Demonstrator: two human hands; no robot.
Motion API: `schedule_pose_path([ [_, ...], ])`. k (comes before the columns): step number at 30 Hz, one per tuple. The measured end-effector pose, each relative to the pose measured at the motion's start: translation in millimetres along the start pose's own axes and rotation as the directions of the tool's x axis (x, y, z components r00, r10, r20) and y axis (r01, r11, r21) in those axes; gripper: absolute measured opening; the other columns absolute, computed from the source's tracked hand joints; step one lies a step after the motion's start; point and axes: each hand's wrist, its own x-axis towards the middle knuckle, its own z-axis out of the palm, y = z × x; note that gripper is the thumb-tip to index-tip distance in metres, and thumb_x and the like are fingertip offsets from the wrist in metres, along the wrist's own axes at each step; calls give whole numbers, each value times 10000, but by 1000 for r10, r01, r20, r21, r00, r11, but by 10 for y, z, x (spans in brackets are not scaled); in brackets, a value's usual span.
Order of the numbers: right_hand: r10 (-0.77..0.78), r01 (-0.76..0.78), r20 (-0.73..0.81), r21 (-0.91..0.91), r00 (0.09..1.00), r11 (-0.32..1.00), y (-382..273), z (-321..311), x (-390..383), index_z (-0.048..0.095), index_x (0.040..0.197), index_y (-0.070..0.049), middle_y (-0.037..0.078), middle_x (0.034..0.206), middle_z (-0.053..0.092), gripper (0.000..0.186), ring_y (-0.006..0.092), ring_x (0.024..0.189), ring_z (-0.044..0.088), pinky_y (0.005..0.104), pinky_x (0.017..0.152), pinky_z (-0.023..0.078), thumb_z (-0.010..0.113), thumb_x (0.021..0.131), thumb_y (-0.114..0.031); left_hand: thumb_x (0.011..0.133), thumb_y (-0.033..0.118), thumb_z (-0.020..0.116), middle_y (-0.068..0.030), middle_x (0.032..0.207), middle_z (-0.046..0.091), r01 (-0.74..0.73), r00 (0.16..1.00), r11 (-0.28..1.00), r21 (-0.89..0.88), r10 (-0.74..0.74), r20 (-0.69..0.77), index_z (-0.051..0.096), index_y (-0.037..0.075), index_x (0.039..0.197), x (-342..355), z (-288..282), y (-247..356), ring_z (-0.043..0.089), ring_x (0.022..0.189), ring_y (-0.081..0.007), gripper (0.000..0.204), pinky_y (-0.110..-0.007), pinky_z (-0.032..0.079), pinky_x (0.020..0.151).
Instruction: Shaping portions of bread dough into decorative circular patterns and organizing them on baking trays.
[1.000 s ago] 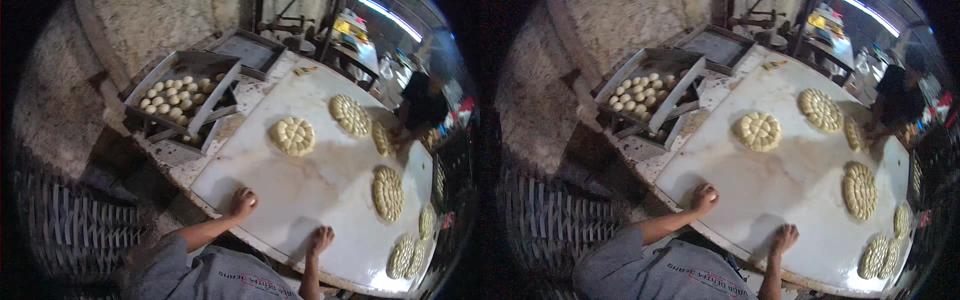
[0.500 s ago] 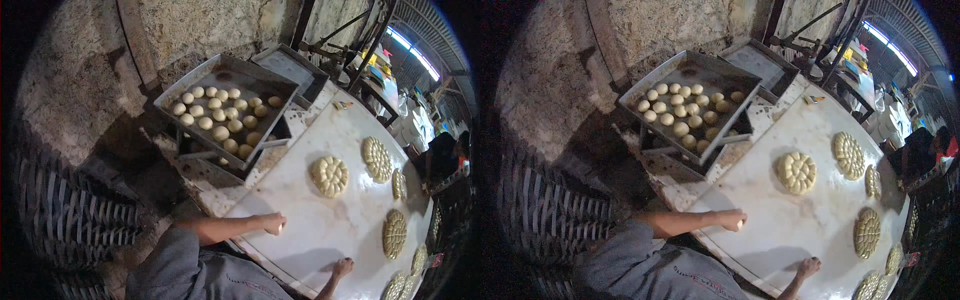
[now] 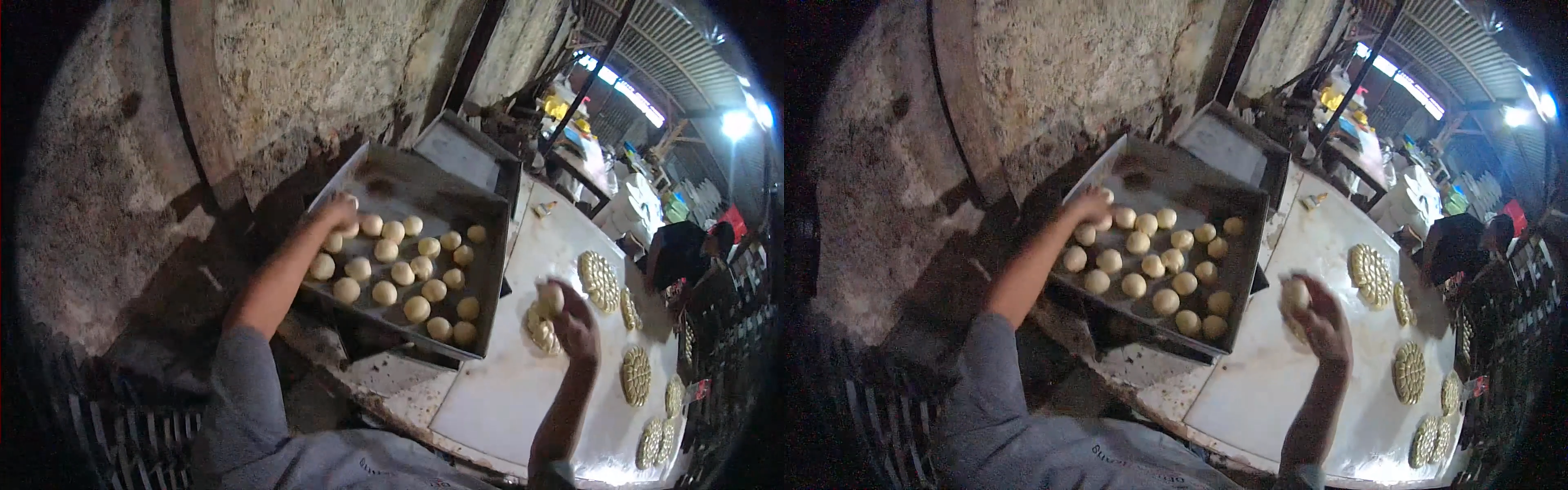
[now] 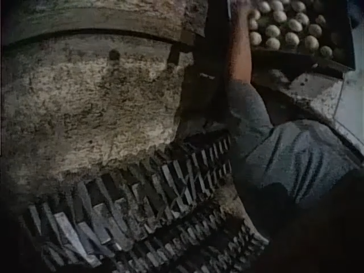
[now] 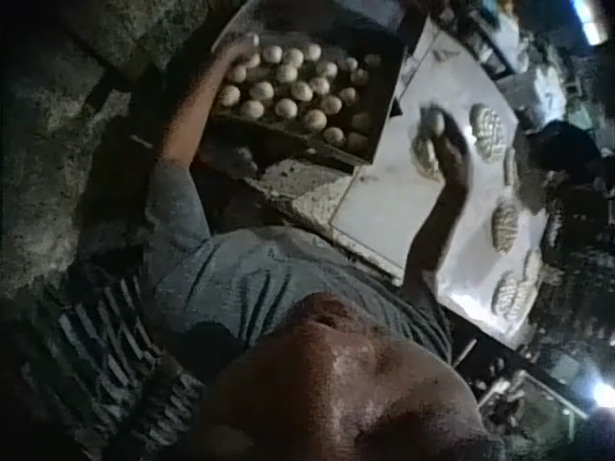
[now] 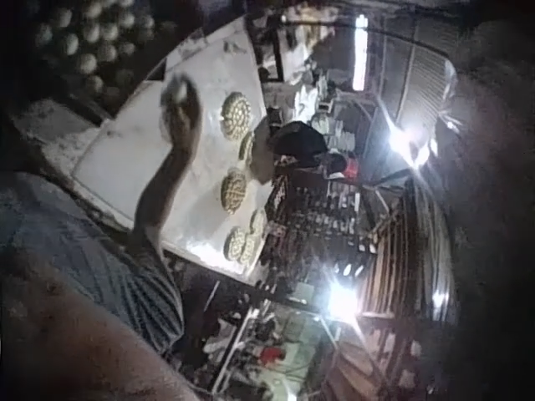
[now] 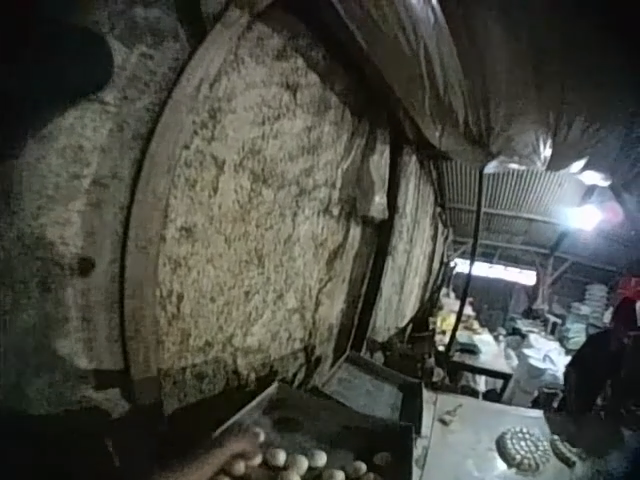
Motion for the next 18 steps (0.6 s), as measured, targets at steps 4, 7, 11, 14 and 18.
schedule_pose_path([
  [4, -654, 599, -216, -269, 725, 754, -807, 969, 958, 490, 1179, 39, 86, 1042, 604, 395, 159, 862, 573, 268, 715, 478, 570, 801, -40, 845, 323, 595, -197, 1345, 396, -385, 907, 627, -678, 120, -404, 429, 14, 1280, -652, -1344, 330, 407, 1233, -283, 558, -387, 343, 1009],
  [7, -762, 426, -299, -686, 574, 590, -734, 1280, 1647, 531, 1052, 22, 136, 898, 625, 322, 209, 740, 609, 300, 665, 488, 631, 795, -144, 835, 310, 621, -144, 1304, 456, 13, 858, 99, -995, 510, 62, 442, 24, 1273, -1513, -1770, 443, 437, 1197, -210, 553, -363, 375, 973],
  [11, -331, 234, 298, -947, 895, -220, 546, 1209, 2671, 547, 1098, -18, 111, 923, 630, 376, 196, 802, 603, 303, 666, 489, 645, 799, -224, 811, 445, 612, -115, 1305, 463, 71, 259, -200, -977, 950, -176, 430, 93, 1307, -2268, -1436, 664, 407, 1221, -248, 635, -387, 358, 984],
  [14, -457, 71, -156, -895, 876, 441, 719, 570, 2159, 549, 1124, -26, 124, 871, 638, 430, 243, 758, 621, 322, 672, 494, 676, 770, -236, 804, 454, 618, -114, 1272, 491, 35, 272, -79, -996, 960, -66, 468, 82, 1271, -2532, -859, 1258, 432, 1198, -246, 616, -394, 348, 992],
  [18, -466, -205, -607, -724, 644, 659, 1058, -852, 810, 609, 981, -34, 121, 853, 625, 279, 223, 735, 597, 343, 680, 465, 656, 782, -225, 842, 302, 609, -124, 1195, 533, 346, 317, -145, -927, 948, -30, 534, 55, 1176, -2726, -410, 2376, 481, 1135, -234, 422, -383, 356, 993],
])
